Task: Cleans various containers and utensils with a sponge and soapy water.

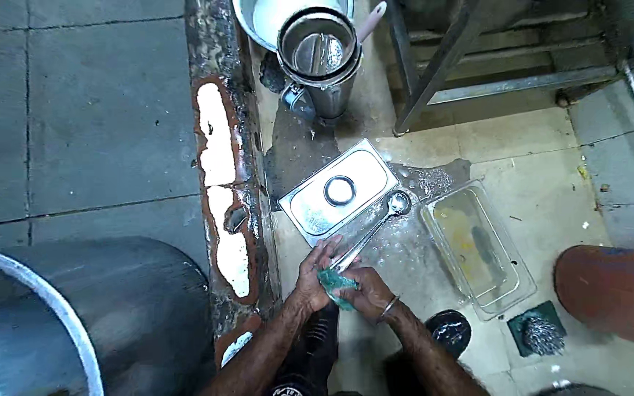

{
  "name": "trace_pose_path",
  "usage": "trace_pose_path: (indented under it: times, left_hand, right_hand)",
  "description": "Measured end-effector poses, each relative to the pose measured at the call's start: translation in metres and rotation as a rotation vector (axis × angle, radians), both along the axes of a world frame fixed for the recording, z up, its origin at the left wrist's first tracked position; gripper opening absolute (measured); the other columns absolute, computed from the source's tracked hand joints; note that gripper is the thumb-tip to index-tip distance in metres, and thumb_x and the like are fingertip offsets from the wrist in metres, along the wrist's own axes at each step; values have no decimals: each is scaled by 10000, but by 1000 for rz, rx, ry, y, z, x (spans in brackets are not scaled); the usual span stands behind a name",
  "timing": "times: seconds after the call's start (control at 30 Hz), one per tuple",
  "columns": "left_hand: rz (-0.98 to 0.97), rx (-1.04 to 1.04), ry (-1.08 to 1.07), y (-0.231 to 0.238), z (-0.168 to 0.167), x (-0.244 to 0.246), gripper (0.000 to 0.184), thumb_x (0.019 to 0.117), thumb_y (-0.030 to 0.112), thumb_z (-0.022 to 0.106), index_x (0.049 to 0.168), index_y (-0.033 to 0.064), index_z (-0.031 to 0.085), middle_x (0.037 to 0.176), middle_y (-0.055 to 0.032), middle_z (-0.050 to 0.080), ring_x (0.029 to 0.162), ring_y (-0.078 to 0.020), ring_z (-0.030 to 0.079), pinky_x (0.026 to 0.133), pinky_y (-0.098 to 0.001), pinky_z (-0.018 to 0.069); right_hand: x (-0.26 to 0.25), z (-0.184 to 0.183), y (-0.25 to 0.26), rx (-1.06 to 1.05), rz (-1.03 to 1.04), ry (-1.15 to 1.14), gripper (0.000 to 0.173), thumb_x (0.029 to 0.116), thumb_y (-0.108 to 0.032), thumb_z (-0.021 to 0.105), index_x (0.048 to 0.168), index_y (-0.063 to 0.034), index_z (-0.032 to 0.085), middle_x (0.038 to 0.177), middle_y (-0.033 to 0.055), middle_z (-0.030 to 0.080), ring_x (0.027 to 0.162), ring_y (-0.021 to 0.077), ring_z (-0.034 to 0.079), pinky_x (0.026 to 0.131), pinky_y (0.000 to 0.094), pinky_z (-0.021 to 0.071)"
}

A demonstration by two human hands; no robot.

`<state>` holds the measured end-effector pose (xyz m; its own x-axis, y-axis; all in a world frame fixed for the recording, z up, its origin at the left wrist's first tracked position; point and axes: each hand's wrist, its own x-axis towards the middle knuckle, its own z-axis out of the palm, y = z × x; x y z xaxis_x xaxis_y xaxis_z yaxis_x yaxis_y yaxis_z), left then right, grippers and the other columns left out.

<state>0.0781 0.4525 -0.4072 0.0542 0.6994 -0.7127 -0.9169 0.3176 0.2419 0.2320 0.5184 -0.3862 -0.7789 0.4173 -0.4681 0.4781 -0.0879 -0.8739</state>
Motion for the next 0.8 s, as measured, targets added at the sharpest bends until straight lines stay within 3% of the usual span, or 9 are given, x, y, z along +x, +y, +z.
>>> trace_pose_path:
  times: [0.1, 0.17, 0.2, 0.27, 0.37, 0.43, 0.53, 0.67, 0.8]
  left_hand:
    - [-174, -52, 94, 10, -4, -1, 405, 1108, 284, 378, 1450, 110, 509, 1185, -176, 700, 991, -256, 715, 858, -375, 596]
    - [-256, -182, 223, 19, -3, 0, 320, 1062, 75, 516, 1375, 28, 567, 1127, -185, 726, 953, -247, 738, 810, -343, 610]
    - [-293, -244, 268, 24, -2, 1, 294, 1049, 31, 523, 1338, 9, 573, 1083, -173, 735, 914, -225, 740, 781, -320, 607]
    - [-358, -304, 321, 26, 0, 1, 259, 1057, 33, 511, 1303, -9, 580, 1025, -160, 734, 848, -205, 735, 738, -305, 605]
    - [-433, -320, 410, 15, -3, -4, 219, 1083, 101, 497, 1234, -16, 603, 959, -161, 756, 678, -166, 709, 563, -247, 548]
    - [-444, -330, 441, 4, -5, -4, 218, 1090, 118, 487, 1194, -17, 621, 914, -151, 760, 562, -121, 647, 468, -209, 469]
    - [-432, -312, 424, -10, -4, -1, 224, 1093, 106, 465, 1166, -31, 626, 816, -136, 730, 454, -73, 528, 409, -185, 393]
    - [-415, -302, 358, -13, 9, 2, 256, 1100, 112, 442, 1170, -46, 631, 667, -66, 628, 392, -33, 423, 363, -163, 342]
    - [-441, -288, 318, -8, 21, -2, 257, 1100, 114, 437, 1180, -38, 628, 632, -47, 595, 387, -27, 413, 355, -158, 337]
  right_hand:
    - [24, 2, 22, -39, 225, -128, 291, 980, -232, 670, 1132, 6, 736, 1054, 184, 739, 996, 272, 710, 949, 485, 547]
    - [33, 2, 38, 50, 260, -385, 308, 994, -266, 646, 1201, -50, 720, 1128, 189, 725, 1082, 335, 689, 979, 565, 520]
    - [36, 2, 47, 94, 223, -490, 322, 998, -287, 642, 1244, -91, 715, 1159, 174, 725, 1114, 340, 683, 988, 578, 513]
    - [45, -1, 61, 185, 32, -558, 291, 986, -300, 666, 1204, -120, 734, 1084, 138, 745, 1046, 313, 706, 943, 564, 540]
    - [50, 7, 78, 372, -361, -493, 293, 1000, -261, 683, 1181, -32, 721, 994, 199, 742, 926, 363, 724, 858, 592, 567]
    - [46, 8, 84, 579, -500, -489, 335, 1039, -239, 614, 1278, -11, 669, 1125, 228, 716, 1020, 393, 707, 901, 595, 558]
    - [35, -27, 84, 750, -414, -435, 453, 1068, -177, 516, 1497, -32, 513, 1517, 246, 510, 1409, 422, 493, 1165, 578, 404]
    - [22, -90, 69, 792, -189, -380, 442, 1058, -246, 536, 1500, -237, 555, 1702, 157, 253, 1568, 438, 196, 1218, 650, 268]
    - [27, -104, 102, 767, -177, -334, 425, 1061, -275, 496, 1478, -263, 580, 1658, 185, 335, 1534, 448, 279, 1190, 665, 292]
